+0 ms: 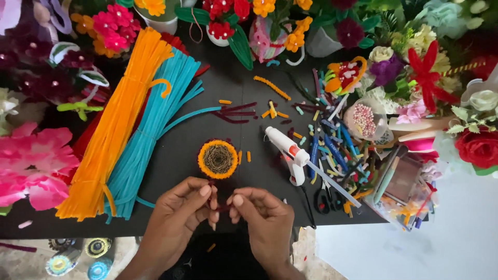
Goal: The person assembles a small circular craft by cutting and bending pipe cleaners, then attaching them to a coiled base using a hot glue gun. The person repeatedly applies glue and presses pipe cleaner pieces into place around the edge of the craft.
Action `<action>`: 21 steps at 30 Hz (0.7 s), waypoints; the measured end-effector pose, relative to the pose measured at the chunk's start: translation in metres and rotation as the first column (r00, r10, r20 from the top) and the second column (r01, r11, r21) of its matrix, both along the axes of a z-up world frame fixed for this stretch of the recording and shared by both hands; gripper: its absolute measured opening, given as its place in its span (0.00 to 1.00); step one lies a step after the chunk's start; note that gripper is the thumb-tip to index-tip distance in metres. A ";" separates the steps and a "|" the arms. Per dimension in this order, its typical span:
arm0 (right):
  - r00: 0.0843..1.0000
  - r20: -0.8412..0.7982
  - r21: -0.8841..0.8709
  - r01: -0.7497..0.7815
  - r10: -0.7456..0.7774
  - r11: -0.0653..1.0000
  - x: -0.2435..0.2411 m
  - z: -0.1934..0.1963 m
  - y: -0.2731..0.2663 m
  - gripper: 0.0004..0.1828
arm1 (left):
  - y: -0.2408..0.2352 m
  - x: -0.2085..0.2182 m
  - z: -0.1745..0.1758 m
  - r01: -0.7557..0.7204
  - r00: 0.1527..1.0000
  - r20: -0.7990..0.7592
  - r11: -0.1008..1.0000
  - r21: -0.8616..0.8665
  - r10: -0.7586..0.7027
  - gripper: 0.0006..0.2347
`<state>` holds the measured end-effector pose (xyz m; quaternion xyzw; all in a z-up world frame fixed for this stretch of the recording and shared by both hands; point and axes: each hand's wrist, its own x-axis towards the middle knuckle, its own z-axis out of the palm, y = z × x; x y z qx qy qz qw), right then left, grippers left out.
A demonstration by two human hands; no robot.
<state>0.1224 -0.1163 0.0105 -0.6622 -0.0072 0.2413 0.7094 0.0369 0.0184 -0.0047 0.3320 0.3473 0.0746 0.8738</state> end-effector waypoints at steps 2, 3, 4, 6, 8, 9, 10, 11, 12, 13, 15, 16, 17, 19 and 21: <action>0.994 0.089 -0.018 -0.066 0.068 0.998 0.000 0.003 -0.002 0.05 | 0.003 0.000 0.001 0.006 0.999 -0.043 1.000 0.023 -0.005 0.07; 0.994 0.090 -0.018 -0.066 0.067 0.998 0.002 0.005 -0.003 0.05 | 0.006 0.003 0.008 0.006 0.999 -0.043 1.000 0.023 -0.005 0.07; 0.990 0.108 -0.041 -0.082 0.086 0.996 0.005 0.007 -0.003 0.06 | 0.009 0.006 0.014 0.055 0.996 -0.079 0.983 0.175 -0.042 0.08; 0.987 0.116 -0.065 -0.106 0.113 0.992 0.009 0.010 -0.001 0.07 | 0.013 0.010 0.026 0.104 0.989 -0.130 0.943 0.318 -0.065 0.09; 0.924 0.346 -0.268 -0.069 0.163 0.961 0.015 0.013 0.005 0.09 | 0.016 0.015 0.036 0.160 0.974 -0.229 0.700 0.696 0.005 0.08; 0.923 0.346 -0.265 -0.078 0.170 0.961 0.017 0.014 0.008 0.09 | 0.018 0.017 0.036 0.154 0.973 -0.229 0.699 0.698 0.014 0.08; 0.929 0.315 -0.315 -0.090 0.194 0.945 0.019 0.016 0.009 0.07 | 0.018 0.018 0.037 0.118 0.982 -0.178 0.557 0.822 0.055 0.07; 0.934 0.283 -0.364 -0.104 0.216 0.925 0.021 0.017 0.011 0.06 | 0.018 0.020 0.037 0.080 0.989 -0.123 0.393 0.916 0.085 0.07; 0.934 0.280 -0.364 -0.110 0.221 0.925 0.021 0.018 0.014 0.06 | 0.019 0.021 0.036 0.081 0.988 -0.126 0.394 0.916 0.091 0.07; 0.940 0.289 -0.355 -0.068 0.179 0.933 0.021 0.019 0.016 0.06 | 0.021 0.021 0.034 0.065 0.990 -0.103 0.340 0.938 0.094 0.07; 0.944 0.297 -0.343 -0.033 0.142 0.939 0.025 0.018 0.021 0.06 | 0.024 0.026 0.032 0.049 0.991 -0.081 0.283 0.958 0.103 0.06; 0.916 0.364 -0.360 -0.031 0.171 0.932 0.026 0.017 0.022 0.07 | 0.026 0.028 0.030 0.040 0.993 -0.065 0.237 0.971 0.099 0.05; 0.881 0.428 -0.377 -0.028 0.201 0.926 0.027 0.016 0.023 0.07 | 0.027 0.029 0.029 0.031 0.994 -0.050 0.191 0.981 0.095 0.04; 0.860 0.460 -0.360 -0.047 0.222 0.932 0.029 0.013 0.026 0.07 | 0.028 0.032 0.023 0.016 0.995 -0.030 0.150 0.989 0.093 0.02; 0.840 0.486 -0.349 -0.068 0.243 0.935 0.030 0.011 0.027 0.08 | 0.028 0.033 0.018 0.006 0.996 -0.017 0.114 0.993 0.090 0.01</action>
